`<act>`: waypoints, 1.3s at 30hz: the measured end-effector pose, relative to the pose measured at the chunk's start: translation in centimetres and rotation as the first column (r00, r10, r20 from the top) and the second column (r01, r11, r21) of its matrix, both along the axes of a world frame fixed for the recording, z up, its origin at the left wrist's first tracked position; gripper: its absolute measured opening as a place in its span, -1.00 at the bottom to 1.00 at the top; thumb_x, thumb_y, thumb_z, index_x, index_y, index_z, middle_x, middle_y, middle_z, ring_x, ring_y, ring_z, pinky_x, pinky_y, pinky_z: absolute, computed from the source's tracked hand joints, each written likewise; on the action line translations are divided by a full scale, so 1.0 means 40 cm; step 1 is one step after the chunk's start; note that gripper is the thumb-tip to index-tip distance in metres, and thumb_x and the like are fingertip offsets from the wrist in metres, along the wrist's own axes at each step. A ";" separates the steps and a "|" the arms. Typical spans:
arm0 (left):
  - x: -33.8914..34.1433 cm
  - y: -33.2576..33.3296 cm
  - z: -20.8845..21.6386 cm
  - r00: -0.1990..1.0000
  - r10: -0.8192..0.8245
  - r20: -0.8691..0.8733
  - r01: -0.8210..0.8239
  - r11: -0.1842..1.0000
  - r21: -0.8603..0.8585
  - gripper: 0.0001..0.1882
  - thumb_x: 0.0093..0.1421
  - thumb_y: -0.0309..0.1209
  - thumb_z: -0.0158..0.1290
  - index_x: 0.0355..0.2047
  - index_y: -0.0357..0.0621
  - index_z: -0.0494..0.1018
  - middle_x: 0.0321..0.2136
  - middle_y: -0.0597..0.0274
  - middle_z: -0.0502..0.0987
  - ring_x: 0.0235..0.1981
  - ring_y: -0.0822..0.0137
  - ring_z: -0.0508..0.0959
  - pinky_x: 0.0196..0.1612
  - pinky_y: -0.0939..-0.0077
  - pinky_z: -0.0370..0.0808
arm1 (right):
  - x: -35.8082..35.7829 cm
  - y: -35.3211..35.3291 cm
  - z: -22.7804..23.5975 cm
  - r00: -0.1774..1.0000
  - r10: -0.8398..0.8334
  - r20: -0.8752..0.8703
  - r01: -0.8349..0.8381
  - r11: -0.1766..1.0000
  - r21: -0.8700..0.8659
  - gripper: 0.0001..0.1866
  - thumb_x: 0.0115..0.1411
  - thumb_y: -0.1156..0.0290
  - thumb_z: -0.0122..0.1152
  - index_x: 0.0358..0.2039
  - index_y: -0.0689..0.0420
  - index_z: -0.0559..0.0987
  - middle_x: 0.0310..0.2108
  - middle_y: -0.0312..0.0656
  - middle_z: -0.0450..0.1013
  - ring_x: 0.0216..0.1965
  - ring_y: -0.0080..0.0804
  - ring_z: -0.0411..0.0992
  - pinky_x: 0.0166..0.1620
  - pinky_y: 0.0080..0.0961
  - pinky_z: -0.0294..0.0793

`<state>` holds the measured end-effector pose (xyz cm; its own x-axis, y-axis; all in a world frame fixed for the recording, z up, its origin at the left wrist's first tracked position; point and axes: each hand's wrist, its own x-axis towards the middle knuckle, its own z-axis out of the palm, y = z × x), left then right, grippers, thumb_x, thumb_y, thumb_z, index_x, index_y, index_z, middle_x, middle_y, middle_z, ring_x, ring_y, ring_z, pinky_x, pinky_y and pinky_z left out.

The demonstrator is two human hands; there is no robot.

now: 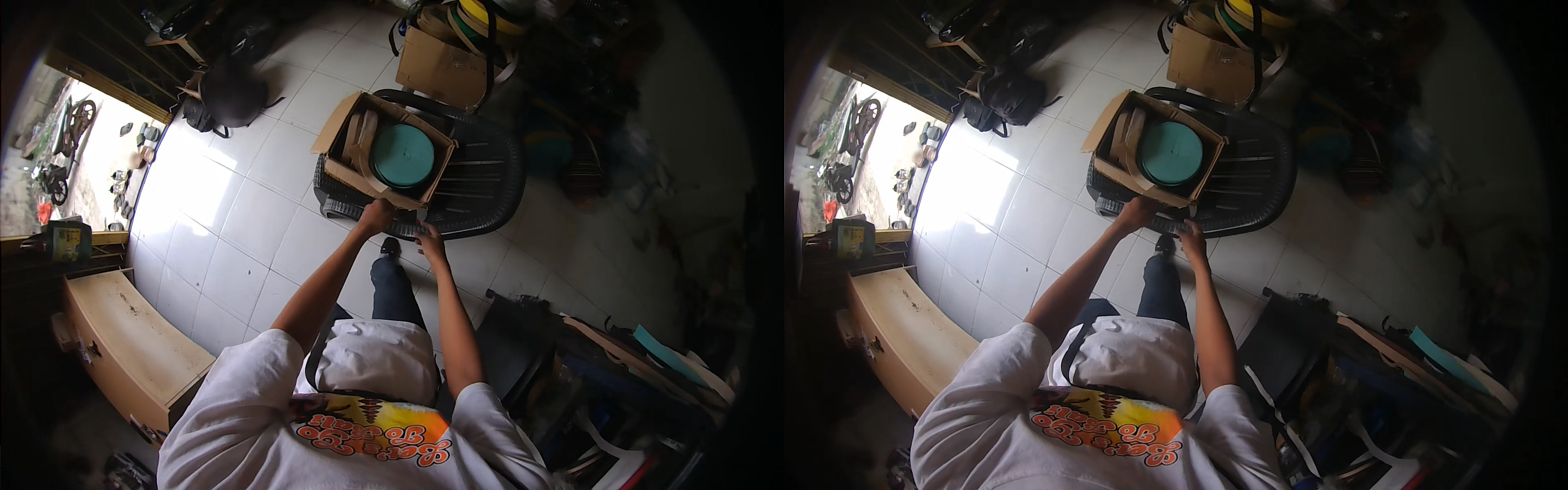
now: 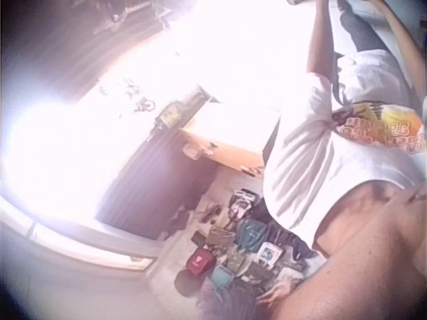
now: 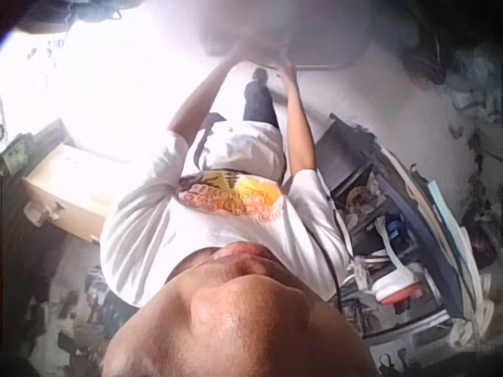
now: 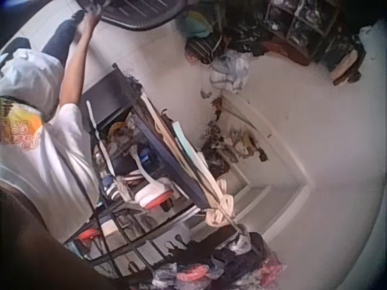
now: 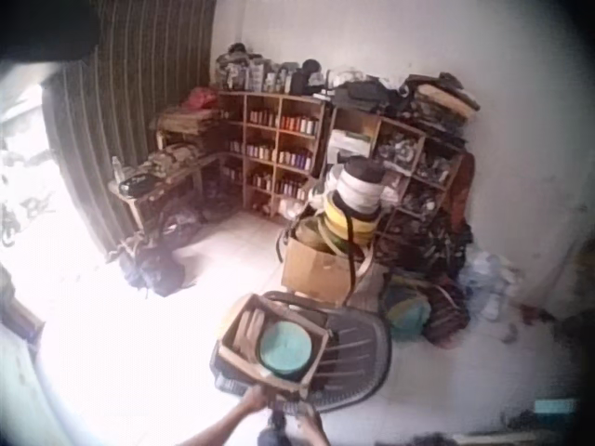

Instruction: The person picks up large rolls of textile materials, such as white, dark blue, tan, red, and light green, and places them onto a metal shelving unit one by one.

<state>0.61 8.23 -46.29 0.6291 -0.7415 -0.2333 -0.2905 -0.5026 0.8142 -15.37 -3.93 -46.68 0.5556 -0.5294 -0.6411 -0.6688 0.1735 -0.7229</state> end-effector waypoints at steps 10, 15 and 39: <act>0.208 -0.182 -0.252 0.857 0.415 -0.304 -0.404 0.909 0.104 -0.54 0.07 -0.24 0.08 -0.16 -0.41 0.42 -0.29 -0.10 0.54 -0.19 0.07 0.52 -0.11 0.31 0.41 | 0.300 -0.285 -0.183 0.977 0.147 -0.153 -0.167 0.978 -0.128 -0.04 0.01 0.23 0.31 0.30 0.19 -0.03 0.28 0.16 0.01 0.29 0.04 0.03 0.27 -0.20 0.08; 0.248 -0.195 -0.497 0.783 0.466 -0.411 -0.454 0.881 0.134 -0.50 0.07 -0.20 0.10 -0.15 -0.44 0.39 -0.24 -0.15 0.50 -0.14 0.06 0.48 -0.08 0.28 0.39 | 0.378 -0.380 -0.253 0.953 0.195 -0.232 -0.244 0.948 -0.206 0.03 0.00 0.17 0.35 0.31 0.23 -0.08 0.31 0.15 -0.09 0.33 0.02 -0.07 0.32 -0.18 -0.01; 0.254 -0.279 -0.464 0.768 0.598 -0.231 -0.521 0.792 0.317 -0.61 0.24 -0.16 -0.15 -0.23 -0.27 0.43 -0.24 -0.16 0.49 -0.18 -0.22 0.43 -0.12 0.15 0.34 | 0.463 -0.389 -0.226 0.961 -0.131 -0.242 0.079 0.974 -0.215 -0.03 -0.06 -0.09 0.35 0.23 0.18 0.15 0.19 0.13 0.18 0.19 0.04 0.20 0.18 -0.20 0.20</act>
<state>10.78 -2.92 -64.84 0.7826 -0.1827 -0.5951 0.3424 -0.6719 0.6567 3.15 -19.47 -55.70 0.3235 -0.7082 -0.6275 -0.8199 0.1212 -0.5596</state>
